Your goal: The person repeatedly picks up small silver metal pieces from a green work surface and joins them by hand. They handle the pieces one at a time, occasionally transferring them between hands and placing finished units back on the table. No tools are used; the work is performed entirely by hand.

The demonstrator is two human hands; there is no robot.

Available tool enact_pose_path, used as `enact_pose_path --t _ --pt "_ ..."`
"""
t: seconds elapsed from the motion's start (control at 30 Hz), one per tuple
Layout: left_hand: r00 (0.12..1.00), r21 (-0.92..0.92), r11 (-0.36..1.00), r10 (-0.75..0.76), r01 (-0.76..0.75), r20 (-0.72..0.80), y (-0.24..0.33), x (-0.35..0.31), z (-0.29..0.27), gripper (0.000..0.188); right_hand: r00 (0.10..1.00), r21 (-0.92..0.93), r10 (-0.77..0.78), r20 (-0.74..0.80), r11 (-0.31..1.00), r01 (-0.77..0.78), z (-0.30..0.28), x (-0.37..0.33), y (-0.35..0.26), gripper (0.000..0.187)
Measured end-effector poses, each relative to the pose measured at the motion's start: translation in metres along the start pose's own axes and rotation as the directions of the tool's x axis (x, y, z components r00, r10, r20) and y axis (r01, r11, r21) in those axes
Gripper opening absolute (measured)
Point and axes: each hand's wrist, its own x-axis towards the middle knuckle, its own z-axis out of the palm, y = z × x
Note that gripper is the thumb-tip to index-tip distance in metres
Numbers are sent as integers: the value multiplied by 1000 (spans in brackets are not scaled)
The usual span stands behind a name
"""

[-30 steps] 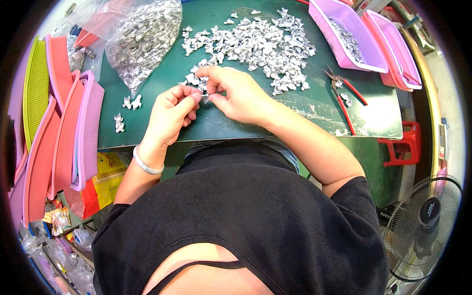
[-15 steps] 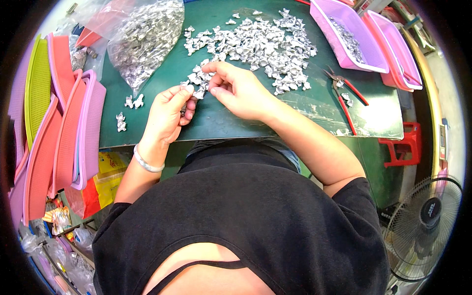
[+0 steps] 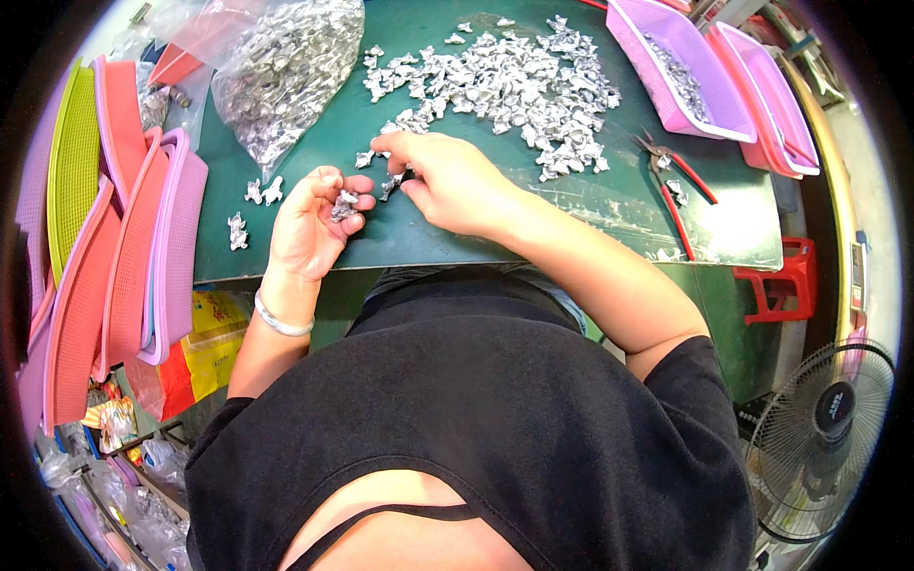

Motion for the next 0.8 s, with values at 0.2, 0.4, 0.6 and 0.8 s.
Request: enact_pose_path --t 0.2,0.4,0.6,0.8 --pt "1000 87 996 -15 16 -17 4 -2 -5 11 993 -208 -116 17 971 117 12 8 3 45" --pt "999 196 980 -20 26 -29 3 -4 0 15 1000 49 -12 1 999 12 6 5 -1 43" --pt "992 334 934 -124 129 -36 6 -7 9 17 999 186 29 -42 982 -21 -1 1 -11 44" --pt "990 249 959 -142 138 -3 1 -5 12 17 994 154 -48 -93 986 62 -4 -2 -12 48"
